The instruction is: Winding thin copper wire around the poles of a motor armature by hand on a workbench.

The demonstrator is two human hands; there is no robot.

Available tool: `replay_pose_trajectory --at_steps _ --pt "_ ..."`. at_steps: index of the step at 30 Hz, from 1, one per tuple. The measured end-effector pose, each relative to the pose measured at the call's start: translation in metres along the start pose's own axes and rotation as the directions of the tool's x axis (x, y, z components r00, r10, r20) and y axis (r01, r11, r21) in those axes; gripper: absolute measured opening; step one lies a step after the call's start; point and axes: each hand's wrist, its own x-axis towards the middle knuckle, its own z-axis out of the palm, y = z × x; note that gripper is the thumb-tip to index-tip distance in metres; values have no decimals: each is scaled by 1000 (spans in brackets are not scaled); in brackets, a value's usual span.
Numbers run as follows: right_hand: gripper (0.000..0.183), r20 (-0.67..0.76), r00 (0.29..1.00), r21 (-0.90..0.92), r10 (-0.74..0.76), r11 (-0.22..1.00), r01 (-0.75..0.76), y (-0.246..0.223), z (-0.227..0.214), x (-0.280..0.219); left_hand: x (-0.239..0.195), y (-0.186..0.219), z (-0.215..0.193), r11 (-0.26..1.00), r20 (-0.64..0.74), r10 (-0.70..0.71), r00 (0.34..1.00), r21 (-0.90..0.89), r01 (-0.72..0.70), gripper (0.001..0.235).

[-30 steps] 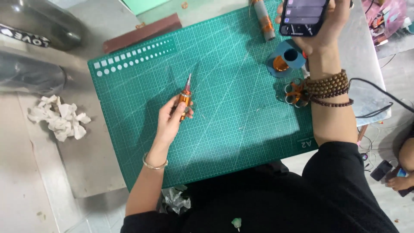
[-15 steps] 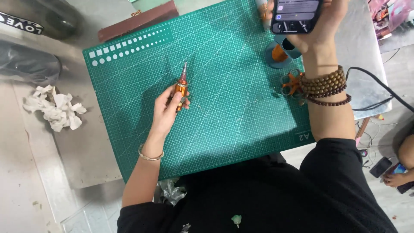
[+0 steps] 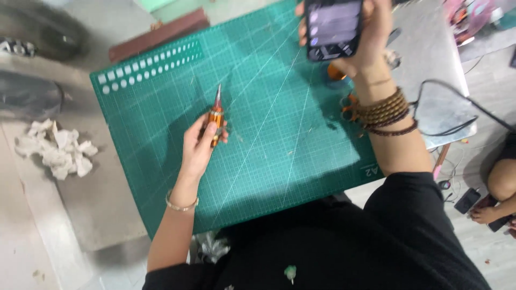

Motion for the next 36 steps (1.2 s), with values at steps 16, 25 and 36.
replay_pose_trajectory --at_steps 16,25,36 --pt "62 -24 1000 9 19 1000 -19 2 17 -4 -1 -4 0 998 7 -7 1000 66 6 38" --pt "63 2 997 128 79 989 -78 2 20 -4 1 -5 -1 997 6 -19 1000 69 18 39" --pt "63 -24 998 44 53 998 -52 1 18 -4 0 -4 1 999 -1 -12 1000 42 12 39"
